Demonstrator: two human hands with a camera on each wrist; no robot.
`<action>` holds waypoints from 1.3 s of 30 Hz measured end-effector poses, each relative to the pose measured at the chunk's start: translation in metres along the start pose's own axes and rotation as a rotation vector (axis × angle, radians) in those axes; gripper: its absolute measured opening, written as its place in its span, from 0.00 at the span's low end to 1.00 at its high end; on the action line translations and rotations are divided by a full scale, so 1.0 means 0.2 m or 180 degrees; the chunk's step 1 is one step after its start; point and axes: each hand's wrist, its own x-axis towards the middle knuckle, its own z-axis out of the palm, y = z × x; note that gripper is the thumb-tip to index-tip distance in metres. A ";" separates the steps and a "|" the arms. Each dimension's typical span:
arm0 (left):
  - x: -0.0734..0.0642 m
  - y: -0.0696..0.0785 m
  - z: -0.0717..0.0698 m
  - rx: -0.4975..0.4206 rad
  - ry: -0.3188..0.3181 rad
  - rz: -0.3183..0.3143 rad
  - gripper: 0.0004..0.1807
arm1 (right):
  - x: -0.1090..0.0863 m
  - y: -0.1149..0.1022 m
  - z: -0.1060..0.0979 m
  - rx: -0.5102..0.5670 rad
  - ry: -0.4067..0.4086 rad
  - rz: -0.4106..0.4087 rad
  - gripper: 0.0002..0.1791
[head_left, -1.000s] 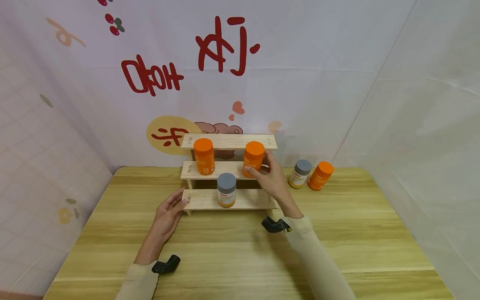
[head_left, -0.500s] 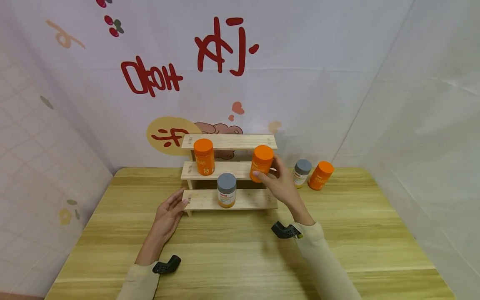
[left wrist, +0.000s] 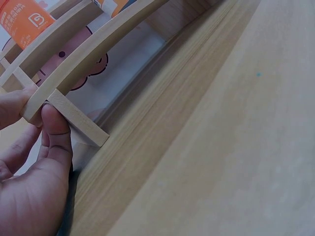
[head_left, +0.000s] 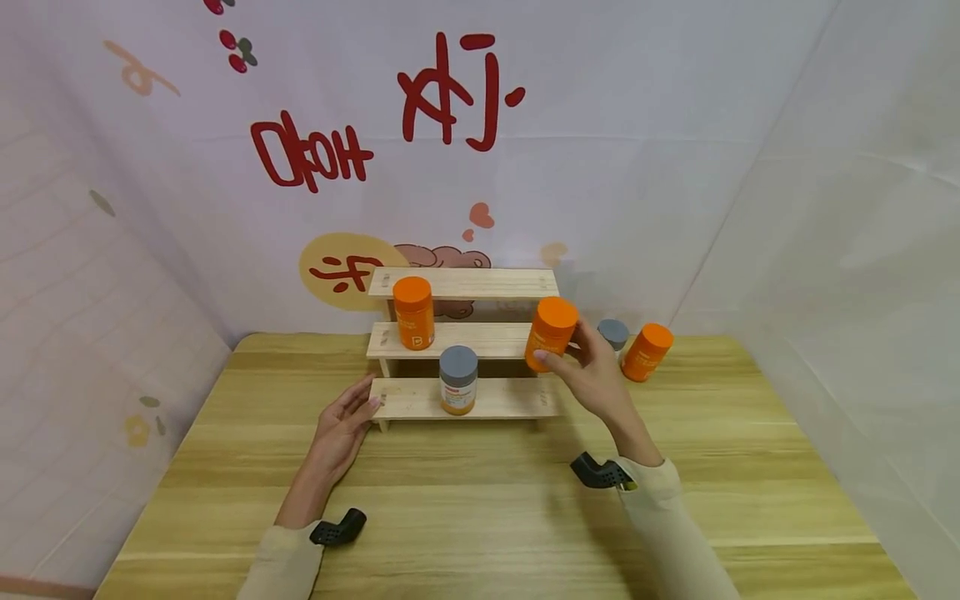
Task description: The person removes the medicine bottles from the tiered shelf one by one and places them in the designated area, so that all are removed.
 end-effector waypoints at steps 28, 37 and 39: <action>-0.01 0.00 0.01 -0.0004 0.0043 -0.0017 0.36 | -0.17 0.13 -0.32 -0.0226 0.0087 0.0406 0.33; -0.01 0.01 0.00 0.0074 -0.0041 -0.0036 0.37 | -0.24 0.25 -0.38 -0.0315 0.0030 0.0502 0.34; -0.01 0.01 0.00 0.0096 -0.0037 -0.0025 0.37 | -0.25 0.28 -0.39 -0.0307 0.0037 0.0512 0.35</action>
